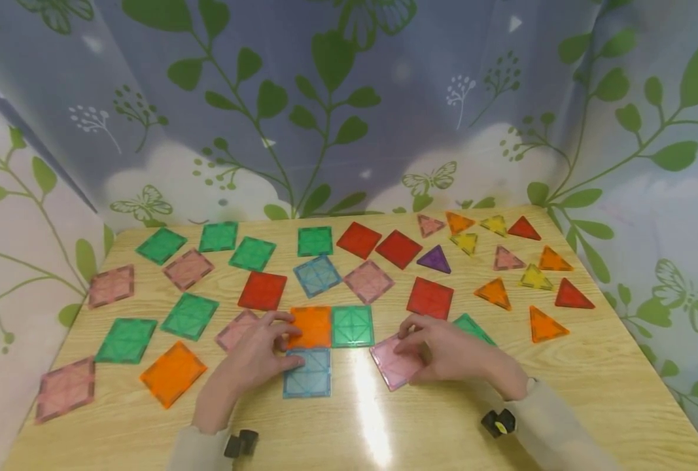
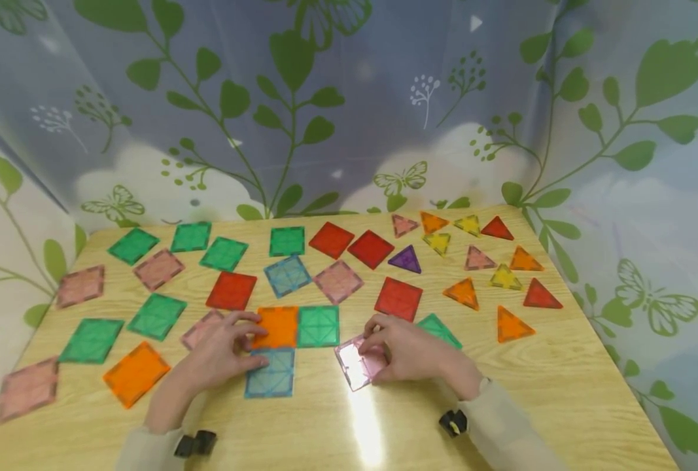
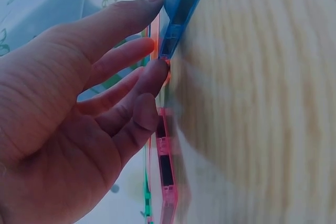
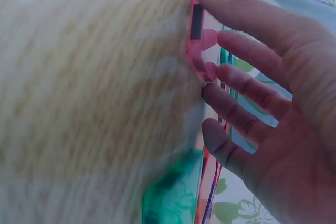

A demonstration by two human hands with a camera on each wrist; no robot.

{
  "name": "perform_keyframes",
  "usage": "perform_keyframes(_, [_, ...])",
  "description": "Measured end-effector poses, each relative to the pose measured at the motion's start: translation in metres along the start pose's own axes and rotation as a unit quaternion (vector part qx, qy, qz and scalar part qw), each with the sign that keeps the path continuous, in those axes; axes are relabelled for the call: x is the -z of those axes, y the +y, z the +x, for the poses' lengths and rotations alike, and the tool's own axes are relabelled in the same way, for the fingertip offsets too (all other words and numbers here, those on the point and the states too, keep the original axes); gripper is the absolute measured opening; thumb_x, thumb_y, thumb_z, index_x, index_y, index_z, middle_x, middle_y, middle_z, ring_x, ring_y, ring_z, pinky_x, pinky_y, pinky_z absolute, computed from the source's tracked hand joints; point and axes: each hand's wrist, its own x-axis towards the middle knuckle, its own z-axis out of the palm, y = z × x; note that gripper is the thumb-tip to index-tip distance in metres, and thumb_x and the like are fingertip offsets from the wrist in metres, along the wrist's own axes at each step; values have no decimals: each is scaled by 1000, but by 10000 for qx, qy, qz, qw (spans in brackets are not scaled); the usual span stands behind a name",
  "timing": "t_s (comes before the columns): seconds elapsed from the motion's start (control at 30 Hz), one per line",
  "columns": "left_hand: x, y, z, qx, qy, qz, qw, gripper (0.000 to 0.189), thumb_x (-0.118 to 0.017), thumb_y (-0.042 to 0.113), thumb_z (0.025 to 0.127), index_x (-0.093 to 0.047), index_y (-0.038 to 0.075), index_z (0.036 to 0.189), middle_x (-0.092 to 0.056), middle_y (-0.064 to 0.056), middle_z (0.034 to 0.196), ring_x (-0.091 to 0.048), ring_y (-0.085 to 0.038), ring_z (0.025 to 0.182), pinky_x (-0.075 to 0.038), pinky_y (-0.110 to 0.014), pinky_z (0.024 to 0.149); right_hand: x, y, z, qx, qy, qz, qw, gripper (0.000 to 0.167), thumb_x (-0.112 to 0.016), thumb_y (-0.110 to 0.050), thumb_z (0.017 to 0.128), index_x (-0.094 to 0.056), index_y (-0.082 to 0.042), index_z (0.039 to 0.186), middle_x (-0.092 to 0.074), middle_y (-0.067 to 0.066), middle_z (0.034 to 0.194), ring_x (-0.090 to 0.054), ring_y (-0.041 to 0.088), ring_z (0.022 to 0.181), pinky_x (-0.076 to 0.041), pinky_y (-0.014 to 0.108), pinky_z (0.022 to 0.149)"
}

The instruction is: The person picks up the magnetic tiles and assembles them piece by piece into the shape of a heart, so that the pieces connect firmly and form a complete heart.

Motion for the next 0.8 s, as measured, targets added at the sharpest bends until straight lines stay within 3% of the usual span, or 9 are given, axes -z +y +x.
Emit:
perform_keyframes(0.37, [-7,9,3,184,101,-173,9996,42,-89,26,80,-75,10,116,-59,-7,137,-56,-7,81,-51,-24,79,-5,-8,8,-263,-52,515,9983,37,-90,-35,78,-77,-22,111,-54,-8,112,-54,9,83,-49,19,71])
perform_keyframes(0.8, [-12,12,7,199,21,-518,9985,42,-88,21,81,-74,10,118,-56,-6,140,-55,-8,86,-50,-21,78,-13,-23,24,69,-12,604,9982,36,-88,-32,82,-77,-17,113,-54,-3,108,-53,6,80,-49,17,70])
